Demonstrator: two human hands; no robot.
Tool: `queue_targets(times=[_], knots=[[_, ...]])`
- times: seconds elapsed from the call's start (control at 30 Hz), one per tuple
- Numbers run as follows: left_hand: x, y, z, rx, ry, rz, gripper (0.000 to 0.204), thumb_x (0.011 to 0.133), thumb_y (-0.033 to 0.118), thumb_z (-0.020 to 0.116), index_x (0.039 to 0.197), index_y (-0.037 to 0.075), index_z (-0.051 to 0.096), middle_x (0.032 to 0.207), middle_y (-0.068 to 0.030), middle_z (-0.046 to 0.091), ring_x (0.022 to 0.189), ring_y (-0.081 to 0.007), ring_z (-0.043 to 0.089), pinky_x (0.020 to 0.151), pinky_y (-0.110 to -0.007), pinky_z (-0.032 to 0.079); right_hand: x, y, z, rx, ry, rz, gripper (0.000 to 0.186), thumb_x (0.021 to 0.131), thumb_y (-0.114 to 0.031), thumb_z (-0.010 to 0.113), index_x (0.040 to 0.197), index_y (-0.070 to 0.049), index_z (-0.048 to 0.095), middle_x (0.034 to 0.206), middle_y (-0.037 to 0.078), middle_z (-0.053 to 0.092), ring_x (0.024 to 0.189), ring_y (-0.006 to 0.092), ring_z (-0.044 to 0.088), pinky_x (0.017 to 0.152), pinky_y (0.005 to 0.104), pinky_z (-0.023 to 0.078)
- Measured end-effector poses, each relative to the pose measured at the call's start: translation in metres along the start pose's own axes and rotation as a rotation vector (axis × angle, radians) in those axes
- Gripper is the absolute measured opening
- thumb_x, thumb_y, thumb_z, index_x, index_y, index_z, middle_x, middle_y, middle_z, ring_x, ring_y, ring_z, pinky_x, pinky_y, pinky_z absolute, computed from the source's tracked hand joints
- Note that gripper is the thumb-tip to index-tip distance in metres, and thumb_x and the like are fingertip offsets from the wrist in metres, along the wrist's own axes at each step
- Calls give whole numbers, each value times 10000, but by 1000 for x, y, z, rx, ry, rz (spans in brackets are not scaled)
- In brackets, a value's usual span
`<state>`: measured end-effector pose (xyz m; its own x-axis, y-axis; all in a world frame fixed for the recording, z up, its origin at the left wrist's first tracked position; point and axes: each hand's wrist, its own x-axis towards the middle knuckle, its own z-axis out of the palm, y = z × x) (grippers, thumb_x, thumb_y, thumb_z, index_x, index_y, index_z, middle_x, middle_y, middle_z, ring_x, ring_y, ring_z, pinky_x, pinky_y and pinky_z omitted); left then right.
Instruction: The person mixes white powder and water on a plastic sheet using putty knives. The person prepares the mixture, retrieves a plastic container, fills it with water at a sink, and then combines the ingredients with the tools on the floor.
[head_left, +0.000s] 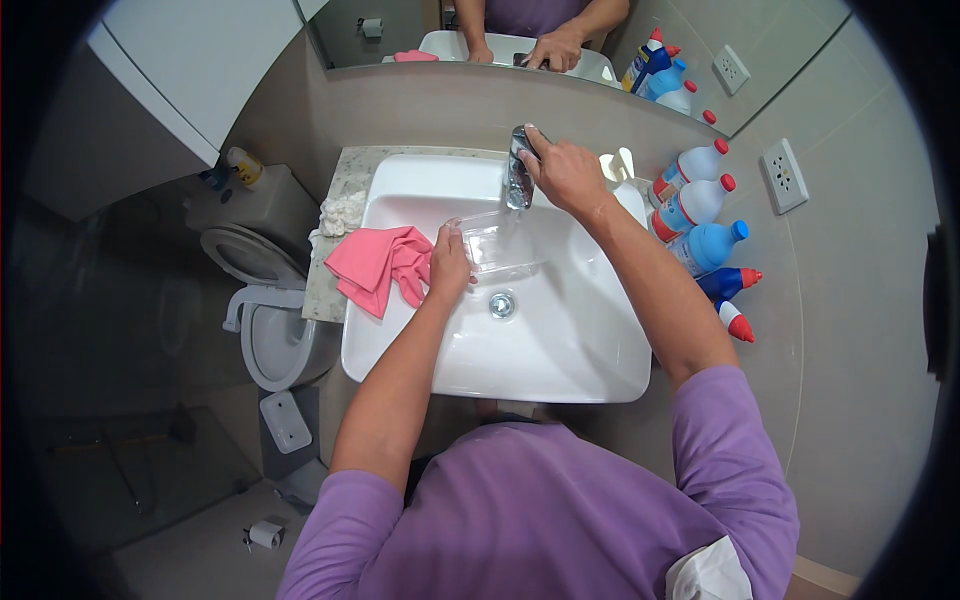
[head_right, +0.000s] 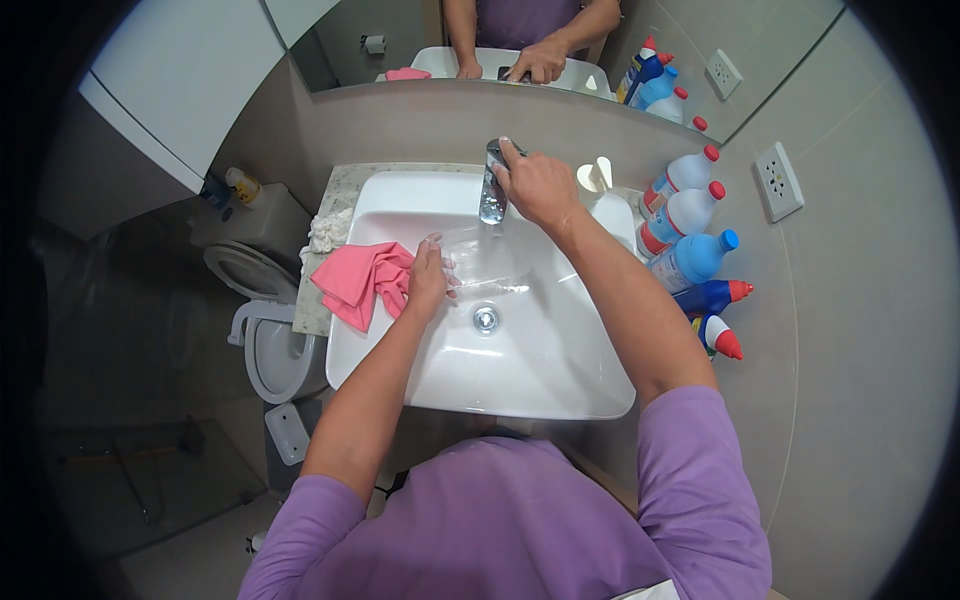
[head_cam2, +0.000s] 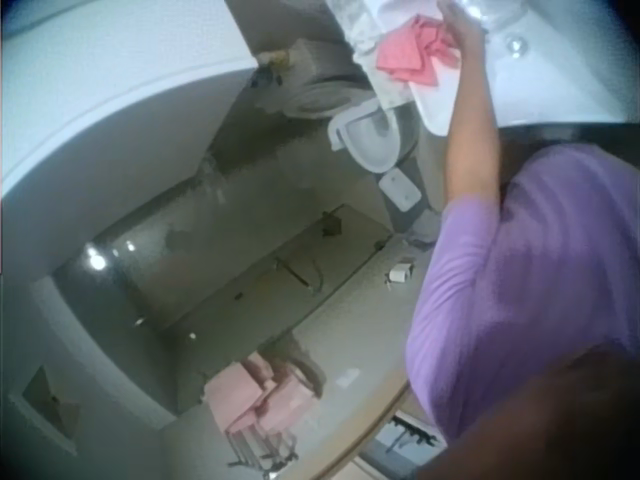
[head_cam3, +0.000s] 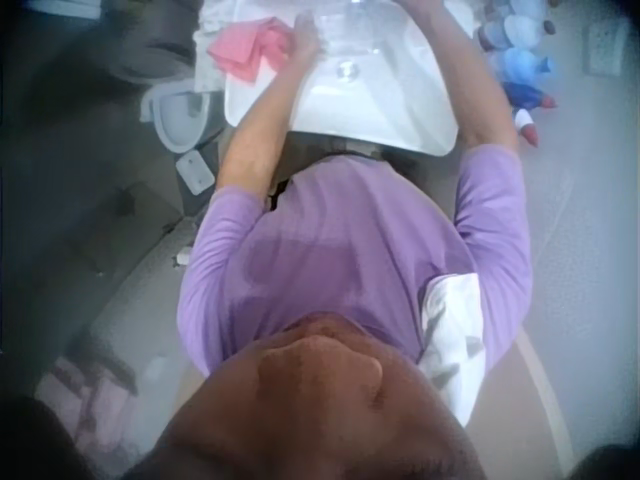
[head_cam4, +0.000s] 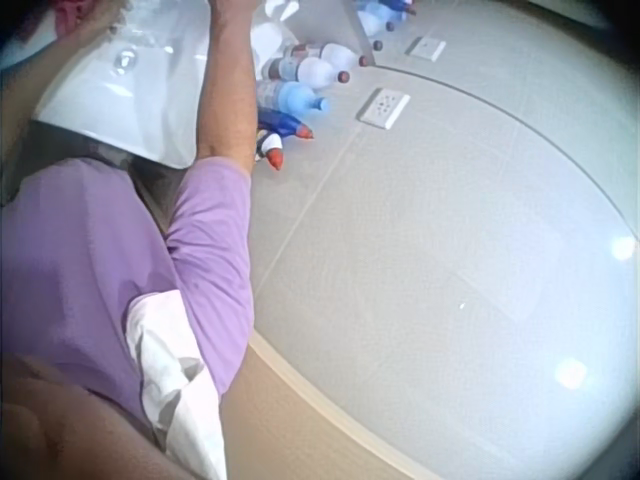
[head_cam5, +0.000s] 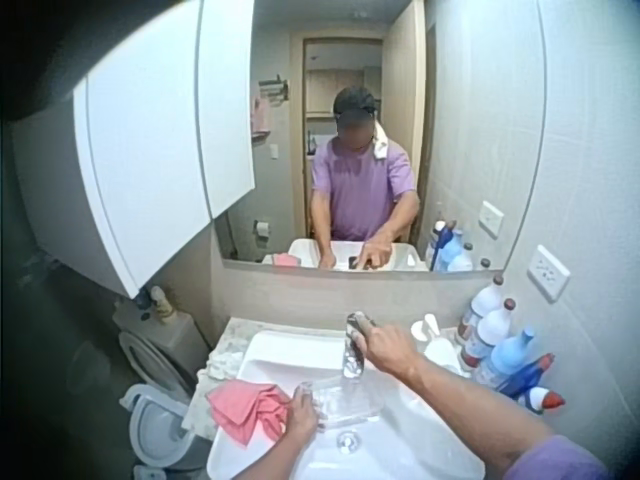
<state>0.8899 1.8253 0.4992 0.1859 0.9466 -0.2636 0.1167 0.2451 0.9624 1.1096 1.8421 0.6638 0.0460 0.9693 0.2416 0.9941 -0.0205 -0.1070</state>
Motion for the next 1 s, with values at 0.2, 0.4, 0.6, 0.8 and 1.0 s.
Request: queue_targets(times=[0.2,0.4,0.6,0.8,1.0], knots=[[-3,-5,-4,65,12,52,412,1113,328,355,1436,128,513,969,-133,609,710,-204,647,483,-344,581,-1,-2,-1,17,-5,18,482,1029,-421,530,1416,-141,598,912,229,728,853,417,715,772,528,559],[-5,-11,-9,52,-17,63,407,1117,322,350,1425,120,521,1036,-165,641,722,-209,650,475,-349,583,-2,-1,1,35,7,25,488,1026,-424,534,1420,-142,600,922,235,727,857,424,716,775,530,560],[-5,-16,-12,39,-16,66,397,1119,312,347,1405,112,536,986,-159,647,657,-198,633,461,-344,571,-2,-5,0,46,4,47,497,1024,-429,538,1427,-144,599,919,239,725,855,430,715,772,534,560],[-7,-14,-10,21,3,80,377,1119,294,357,1391,110,542,878,-99,587,626,-172,599,460,-345,560,-3,-3,3,53,22,46,497,1022,-426,543,1428,-145,599,917,242,723,852,431,715,766,532,562],[-10,-12,-10,32,8,71,372,1117,287,365,1392,106,540,834,-71,546,599,-152,569,462,-339,555,-3,0,8,48,60,33,495,1029,-446,540,1424,-156,608,887,251,714,813,434,707,728,536,555]])
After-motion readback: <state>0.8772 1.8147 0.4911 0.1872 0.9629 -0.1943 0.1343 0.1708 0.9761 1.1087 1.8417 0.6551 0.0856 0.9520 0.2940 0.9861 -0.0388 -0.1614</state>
